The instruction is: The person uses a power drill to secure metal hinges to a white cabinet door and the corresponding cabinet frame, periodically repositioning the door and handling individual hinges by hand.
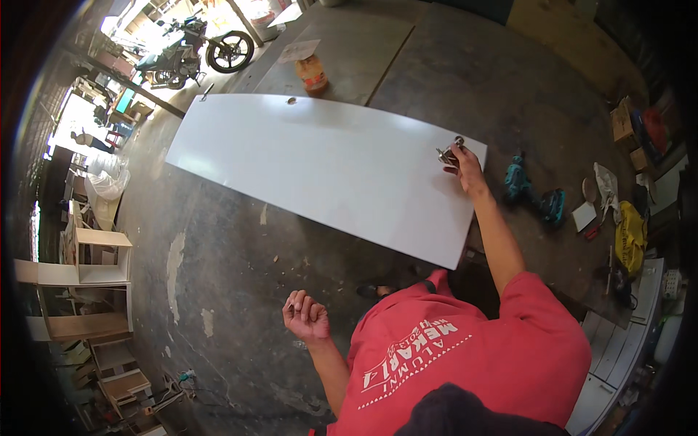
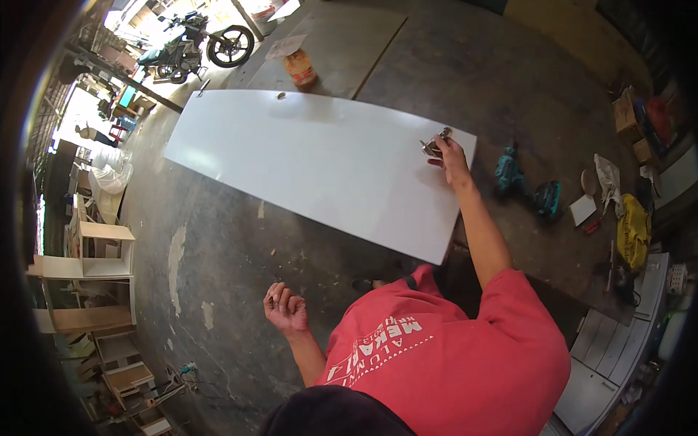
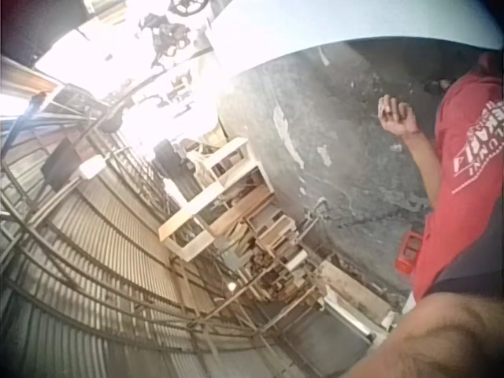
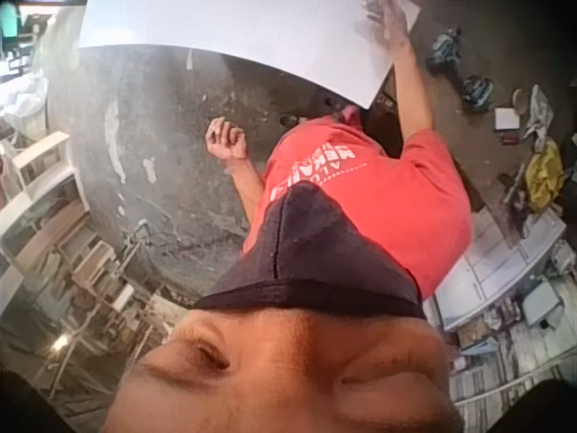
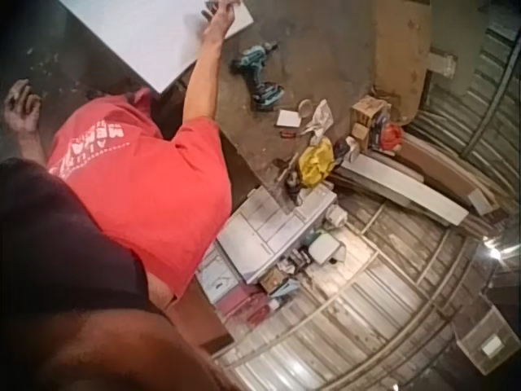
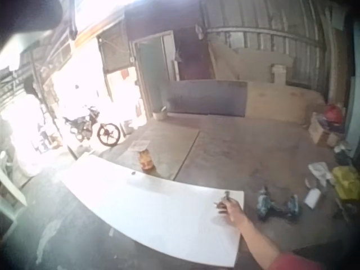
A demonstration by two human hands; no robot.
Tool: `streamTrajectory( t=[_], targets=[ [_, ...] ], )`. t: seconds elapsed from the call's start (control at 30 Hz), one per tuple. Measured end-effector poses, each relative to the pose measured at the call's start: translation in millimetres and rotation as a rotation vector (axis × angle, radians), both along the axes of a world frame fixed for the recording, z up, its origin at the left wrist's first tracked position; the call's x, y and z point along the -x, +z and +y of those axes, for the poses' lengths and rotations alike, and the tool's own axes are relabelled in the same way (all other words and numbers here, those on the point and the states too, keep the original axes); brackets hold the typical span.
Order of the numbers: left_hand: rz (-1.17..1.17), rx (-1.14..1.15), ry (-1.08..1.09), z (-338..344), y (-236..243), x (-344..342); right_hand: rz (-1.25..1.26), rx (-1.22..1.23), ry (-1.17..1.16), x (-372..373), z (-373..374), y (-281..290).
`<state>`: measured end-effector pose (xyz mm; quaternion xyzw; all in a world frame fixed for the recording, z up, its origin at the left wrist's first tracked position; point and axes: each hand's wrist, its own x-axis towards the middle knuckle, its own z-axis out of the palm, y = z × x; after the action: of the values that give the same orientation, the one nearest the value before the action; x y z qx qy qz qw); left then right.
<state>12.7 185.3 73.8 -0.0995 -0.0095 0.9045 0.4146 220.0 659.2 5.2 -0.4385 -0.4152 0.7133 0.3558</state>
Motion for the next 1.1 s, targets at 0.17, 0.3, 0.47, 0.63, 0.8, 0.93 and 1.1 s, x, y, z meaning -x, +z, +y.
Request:
streamTrajectory(
  t=[0.17, 0.3, 0.47, 0.63, 0.8, 0.93, 1.1],
  targets=[
    [0.162, 0.547, -0.052, -28, 3, 67, 0.054, -0.040, 0.152, 76, -135, 32],
    [0.254, 0.791, -0.103, -16, 10, 95, 0.160, -0.196, 0.384, 150, -215, 71],
    [0.531, 0.870, -0.191, 12, 33, 112, 0.163, -0.504, 0.582, 226, -274, 108],
    [0.682, 1.116, -0.006, 34, 41, 148, 0.274, -0.812, 0.728, 308, -309, 113],
    [0.945, 1.637, 0.258, 19, 39, 209, 0.351, -0.587, 0.849, 404, -338, 102],
    [0.914, 1.836, 0.406, -2, 49, 246, 0.367, -0.361, 1.038, 470, -367, 107],
    [0.825, 2.019, 0.505, -48, 56, 277, 0.375, -0.058, 1.257, 528, -416, 118]
  ],
)
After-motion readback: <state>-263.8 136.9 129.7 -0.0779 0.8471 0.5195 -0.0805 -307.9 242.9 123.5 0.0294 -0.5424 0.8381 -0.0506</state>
